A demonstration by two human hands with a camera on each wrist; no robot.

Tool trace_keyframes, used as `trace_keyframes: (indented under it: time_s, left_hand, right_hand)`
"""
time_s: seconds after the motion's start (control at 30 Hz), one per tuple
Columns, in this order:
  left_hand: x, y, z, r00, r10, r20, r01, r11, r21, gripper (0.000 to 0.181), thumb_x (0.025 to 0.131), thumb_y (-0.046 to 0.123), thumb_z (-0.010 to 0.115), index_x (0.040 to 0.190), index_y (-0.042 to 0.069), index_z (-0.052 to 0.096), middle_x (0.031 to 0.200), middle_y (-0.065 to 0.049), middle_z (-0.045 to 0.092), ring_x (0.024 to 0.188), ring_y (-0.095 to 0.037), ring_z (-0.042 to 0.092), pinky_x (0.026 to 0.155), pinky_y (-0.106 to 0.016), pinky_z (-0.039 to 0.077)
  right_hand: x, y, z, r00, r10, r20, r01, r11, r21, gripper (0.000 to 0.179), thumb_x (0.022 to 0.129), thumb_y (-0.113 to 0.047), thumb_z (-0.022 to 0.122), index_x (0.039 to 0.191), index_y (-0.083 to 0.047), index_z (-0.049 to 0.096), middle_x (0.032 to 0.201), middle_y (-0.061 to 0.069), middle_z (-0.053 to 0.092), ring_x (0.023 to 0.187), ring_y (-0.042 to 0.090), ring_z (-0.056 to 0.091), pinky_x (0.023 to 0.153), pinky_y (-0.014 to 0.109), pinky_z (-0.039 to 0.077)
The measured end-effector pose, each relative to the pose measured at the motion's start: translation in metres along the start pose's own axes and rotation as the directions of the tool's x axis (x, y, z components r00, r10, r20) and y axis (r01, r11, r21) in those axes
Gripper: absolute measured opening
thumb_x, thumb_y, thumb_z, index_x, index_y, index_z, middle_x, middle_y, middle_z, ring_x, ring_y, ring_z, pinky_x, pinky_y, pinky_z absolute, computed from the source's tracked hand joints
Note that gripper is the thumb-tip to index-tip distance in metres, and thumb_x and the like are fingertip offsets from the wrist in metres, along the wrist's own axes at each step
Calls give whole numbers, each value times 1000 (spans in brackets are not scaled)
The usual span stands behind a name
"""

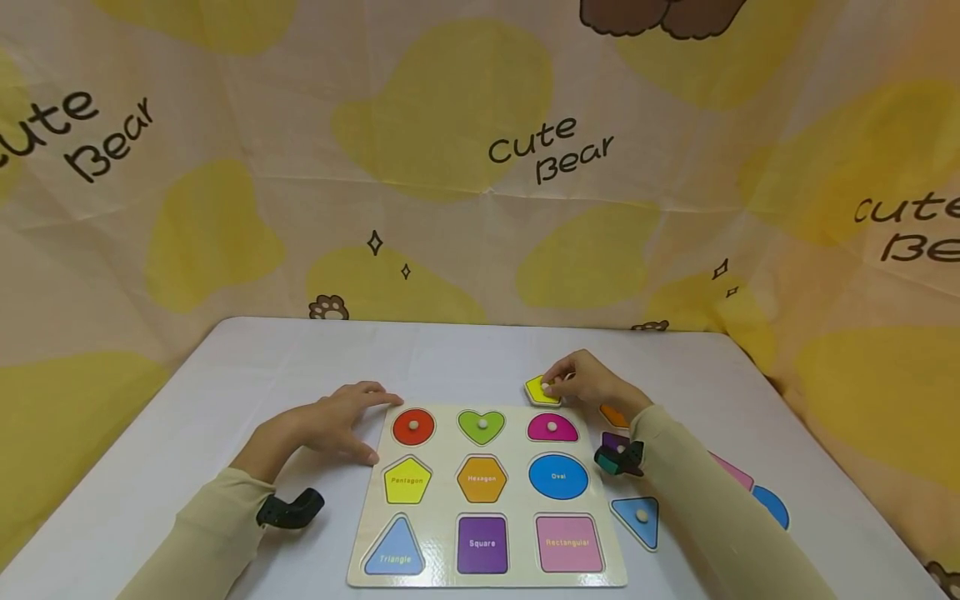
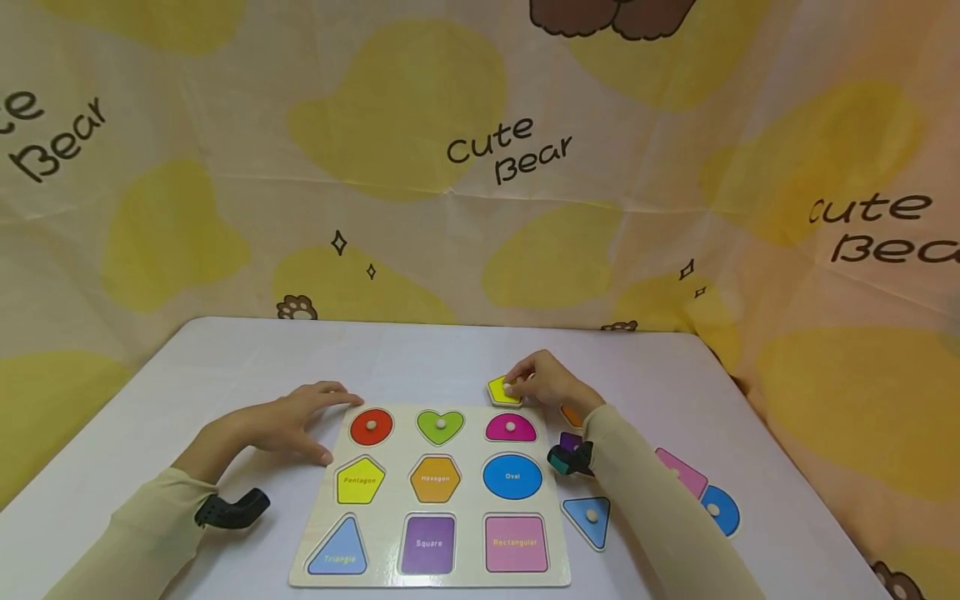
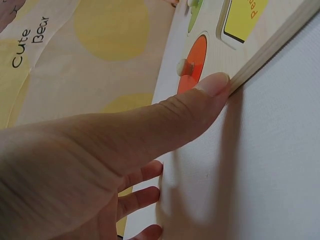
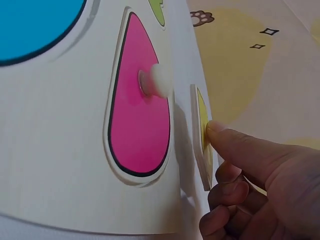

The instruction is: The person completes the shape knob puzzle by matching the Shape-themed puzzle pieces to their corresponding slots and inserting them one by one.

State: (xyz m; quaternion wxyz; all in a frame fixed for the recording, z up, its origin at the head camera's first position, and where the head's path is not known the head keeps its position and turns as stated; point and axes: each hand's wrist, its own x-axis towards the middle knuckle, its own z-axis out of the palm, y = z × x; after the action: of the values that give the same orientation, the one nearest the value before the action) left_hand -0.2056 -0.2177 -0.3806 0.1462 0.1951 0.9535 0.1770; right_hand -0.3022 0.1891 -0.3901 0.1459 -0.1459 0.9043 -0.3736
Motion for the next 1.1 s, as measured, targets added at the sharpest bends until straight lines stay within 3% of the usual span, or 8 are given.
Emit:
trace_keyframes:
  time_s: [0.47, 1.1]
  left_hand:
    - [-1, 3, -1, 1000, 0, -3, 0, 1000, 9, 85, 71, 42, 90, 145, 24, 54, 154, -20, 43, 142, -48, 37, 106, -78, 35]
    - [0, 1, 2, 1000, 0, -11, 0, 1000, 25, 85, 70, 42, 90, 145, 25, 54, 153, -19, 44, 141, -47, 38, 106, -77, 38]
  right_hand:
    - [-13, -19, 5, 986, -168, 6, 168, 985, -30, 20, 91, -13, 76, 106, 1, 78, 98, 15, 69, 83, 19, 52, 64, 21, 46]
    - [-24, -46, 28, 952, -293, 87, 293, 956, 16, 16, 90, -9, 75, 103, 0, 78, 90, 12, 69, 73, 15, 51, 58, 17, 46]
